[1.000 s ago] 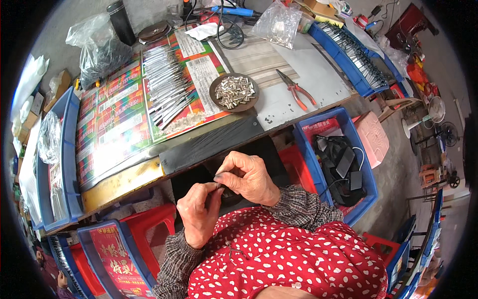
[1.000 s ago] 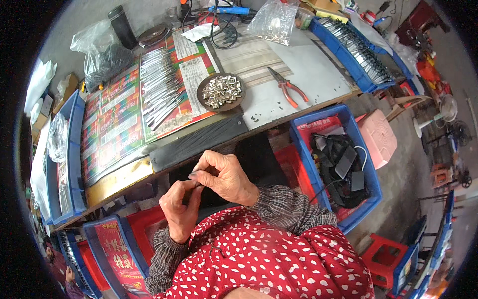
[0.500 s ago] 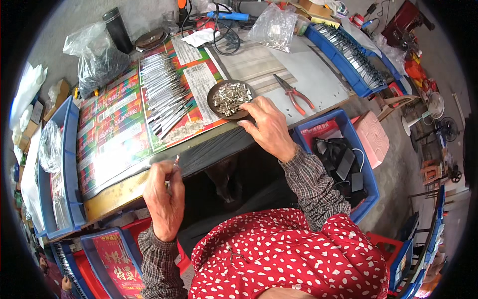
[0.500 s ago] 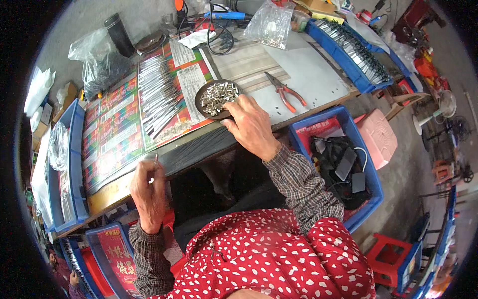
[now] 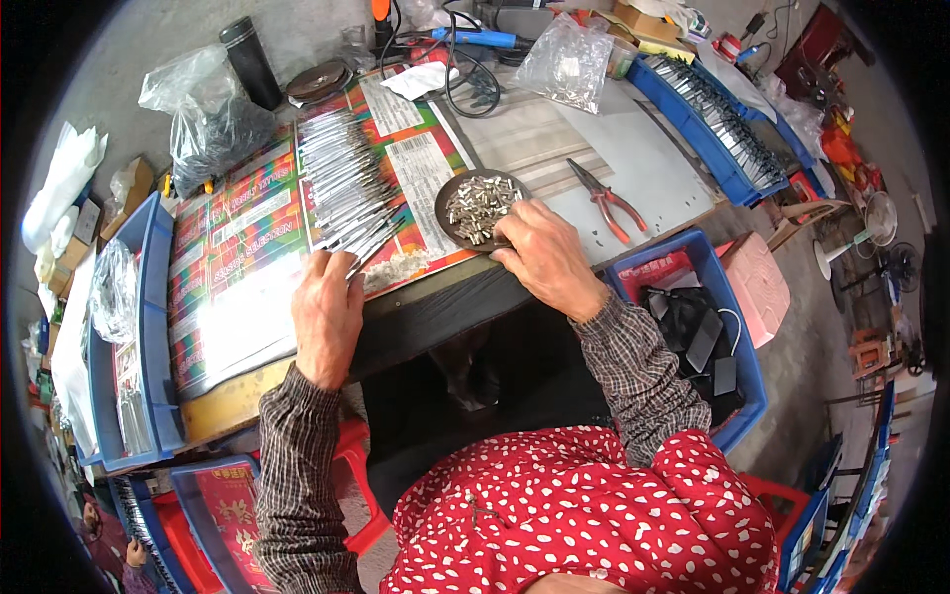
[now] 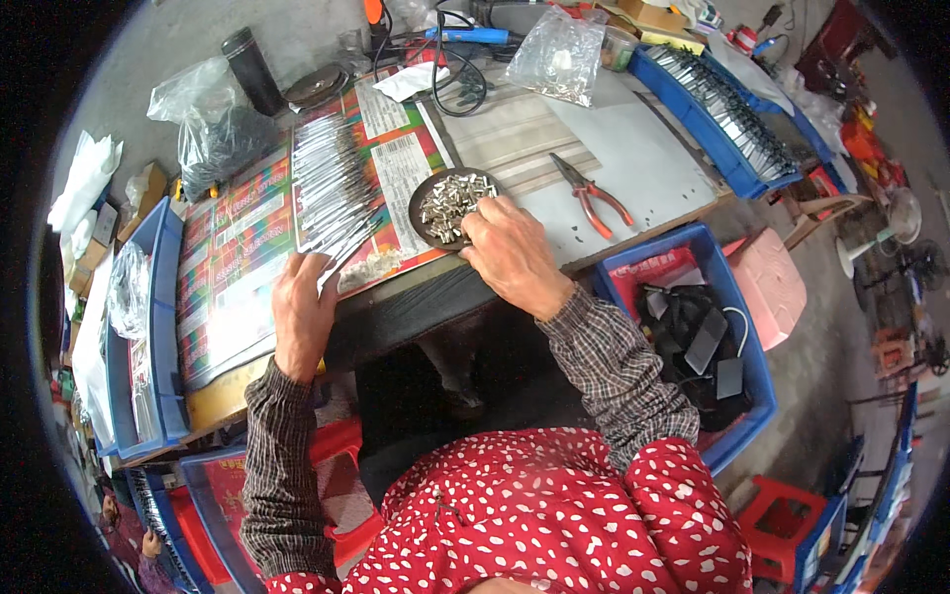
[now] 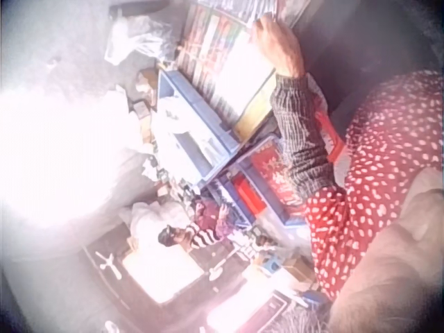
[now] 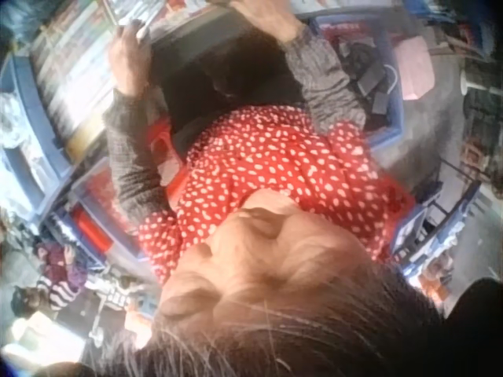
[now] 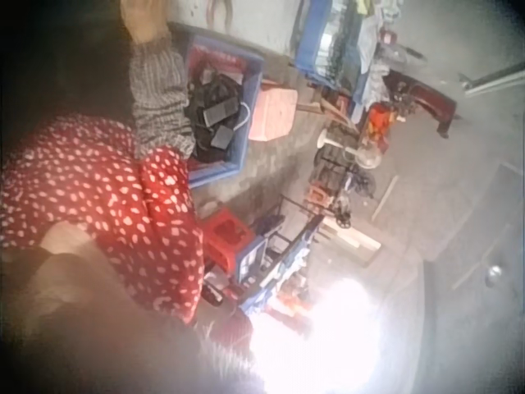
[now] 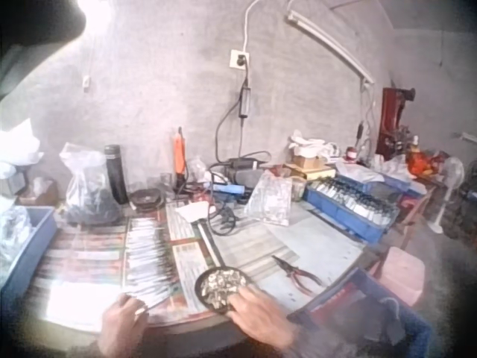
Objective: The person assembles metal components by picking up thin rods and small metal pieces, attaching and crimping the pieces onto the ends of the rods by hand and with pliers, and placing the assembled items into a container.
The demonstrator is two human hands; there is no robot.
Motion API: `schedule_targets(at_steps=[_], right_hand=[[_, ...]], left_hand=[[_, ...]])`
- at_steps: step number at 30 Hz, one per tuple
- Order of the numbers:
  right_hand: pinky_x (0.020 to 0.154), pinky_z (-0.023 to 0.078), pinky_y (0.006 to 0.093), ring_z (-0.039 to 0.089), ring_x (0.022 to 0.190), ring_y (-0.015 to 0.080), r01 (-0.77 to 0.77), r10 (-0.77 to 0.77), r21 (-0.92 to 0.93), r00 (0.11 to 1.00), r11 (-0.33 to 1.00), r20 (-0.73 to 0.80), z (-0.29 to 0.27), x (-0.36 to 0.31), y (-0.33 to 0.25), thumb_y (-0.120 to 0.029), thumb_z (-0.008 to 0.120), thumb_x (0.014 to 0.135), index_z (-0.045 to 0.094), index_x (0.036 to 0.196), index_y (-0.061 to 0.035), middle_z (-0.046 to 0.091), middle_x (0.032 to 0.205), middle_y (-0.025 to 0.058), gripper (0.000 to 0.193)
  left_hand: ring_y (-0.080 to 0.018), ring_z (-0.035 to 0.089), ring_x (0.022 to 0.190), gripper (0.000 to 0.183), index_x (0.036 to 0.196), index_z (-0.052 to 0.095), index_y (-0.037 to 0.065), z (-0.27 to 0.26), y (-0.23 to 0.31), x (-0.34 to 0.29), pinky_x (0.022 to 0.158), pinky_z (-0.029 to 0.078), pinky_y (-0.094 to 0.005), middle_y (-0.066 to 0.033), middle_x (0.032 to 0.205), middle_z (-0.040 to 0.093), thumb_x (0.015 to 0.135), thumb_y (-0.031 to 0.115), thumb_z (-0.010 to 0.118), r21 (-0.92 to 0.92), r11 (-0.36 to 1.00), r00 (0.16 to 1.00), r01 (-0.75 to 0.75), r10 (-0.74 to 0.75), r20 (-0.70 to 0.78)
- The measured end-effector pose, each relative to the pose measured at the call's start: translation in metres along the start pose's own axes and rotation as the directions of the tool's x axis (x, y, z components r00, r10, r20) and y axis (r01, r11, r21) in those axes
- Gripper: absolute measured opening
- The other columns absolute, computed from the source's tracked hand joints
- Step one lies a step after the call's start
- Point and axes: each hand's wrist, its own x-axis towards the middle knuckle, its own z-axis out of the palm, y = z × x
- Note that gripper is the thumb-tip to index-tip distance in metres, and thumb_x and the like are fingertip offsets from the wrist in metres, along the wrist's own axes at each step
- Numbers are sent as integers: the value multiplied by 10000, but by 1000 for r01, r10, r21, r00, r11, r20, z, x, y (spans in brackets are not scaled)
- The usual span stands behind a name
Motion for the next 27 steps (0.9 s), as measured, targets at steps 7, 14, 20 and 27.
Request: schedule_targets(at_steps=[7, 14, 20, 27], right_hand=[[715, 427, 408, 532, 816, 304, 34, -31, 98, 999, 995, -31, 3, 3, 4, -66, 709, 688, 543, 800, -10, 533, 793, 112, 208], [697, 437, 400, 546, 800, 303, 58, -48, 145, 996, 988, -72, 1, 1, 3, -33, 696, 690, 550, 812, -6, 556, 798, 113, 192], [670, 460, 360, 571, 753, 291, 45, -9, 328, 994, 944, -109, -2, -11, -7, 0, 672, 727, 585, 887, 11, 593, 827, 118, 183], [637, 482, 286, 614, 740, 179, -39, 120, 587, 988, 809, -101, -13, -32, -27, -5, 665, 782, 627, 918, 31, 637, 841, 103, 145]], left_hand=[[-357, 581, 729, 143, 857, 537, 23, 13, -5, 10, 613, 470, -438, -152, 845, 536, 765, 57, 640, 148, 988, 993, 47, -62, 98], [-365, 579, 712, 114, 853, 538, 28, 15, -5, 10, 612, 466, -446, -152, 813, 541, 761, 29, 604, 105, 993, 992, 48, -60, 115], [-371, 573, 715, 111, 851, 528, 20, 15, -4, 9, 618, 463, -445, -157, 812, 541, 764, 28, 597, 122, 992, 985, 29, -49, 166], [-339, 564, 650, 126, 826, 501, 5, -4, 20, -3, 588, 446, -400, -165, 742, 545, 749, -30, 595, -116, 993, 999, -33, 35, 15]])
